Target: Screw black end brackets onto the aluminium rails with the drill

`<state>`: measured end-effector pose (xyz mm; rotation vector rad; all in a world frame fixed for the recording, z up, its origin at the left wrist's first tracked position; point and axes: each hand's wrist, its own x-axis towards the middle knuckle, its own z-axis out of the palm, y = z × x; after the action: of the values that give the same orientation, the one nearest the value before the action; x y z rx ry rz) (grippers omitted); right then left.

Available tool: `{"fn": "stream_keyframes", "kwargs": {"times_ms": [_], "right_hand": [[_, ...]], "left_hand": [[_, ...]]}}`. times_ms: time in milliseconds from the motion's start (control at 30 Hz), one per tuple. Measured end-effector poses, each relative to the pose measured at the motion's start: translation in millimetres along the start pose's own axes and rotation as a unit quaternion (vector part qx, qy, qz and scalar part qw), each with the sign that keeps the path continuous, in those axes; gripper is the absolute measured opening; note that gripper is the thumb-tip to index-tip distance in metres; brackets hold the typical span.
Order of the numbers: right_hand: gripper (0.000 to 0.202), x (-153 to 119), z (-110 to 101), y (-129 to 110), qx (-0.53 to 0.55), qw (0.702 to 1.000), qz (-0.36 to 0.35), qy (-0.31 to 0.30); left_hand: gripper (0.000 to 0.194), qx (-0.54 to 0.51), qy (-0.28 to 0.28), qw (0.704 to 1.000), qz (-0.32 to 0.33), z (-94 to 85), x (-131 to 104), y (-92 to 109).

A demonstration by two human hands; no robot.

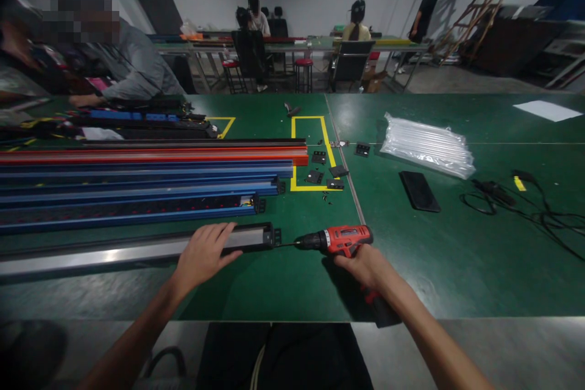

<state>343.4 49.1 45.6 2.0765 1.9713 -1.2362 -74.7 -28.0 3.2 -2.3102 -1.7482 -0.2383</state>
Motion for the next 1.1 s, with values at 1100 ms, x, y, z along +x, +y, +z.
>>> {"fn": "stream_keyframes", "kwargs": {"times_ms": [1100], "right_hand": [[0.032,0.9,-0.5,1.1,-0.004,1.000,0.009,-0.002]], "left_hand": [[0.072,0.007,-0.004,1.000,0.002,0.2,0.5,0.0]]}}
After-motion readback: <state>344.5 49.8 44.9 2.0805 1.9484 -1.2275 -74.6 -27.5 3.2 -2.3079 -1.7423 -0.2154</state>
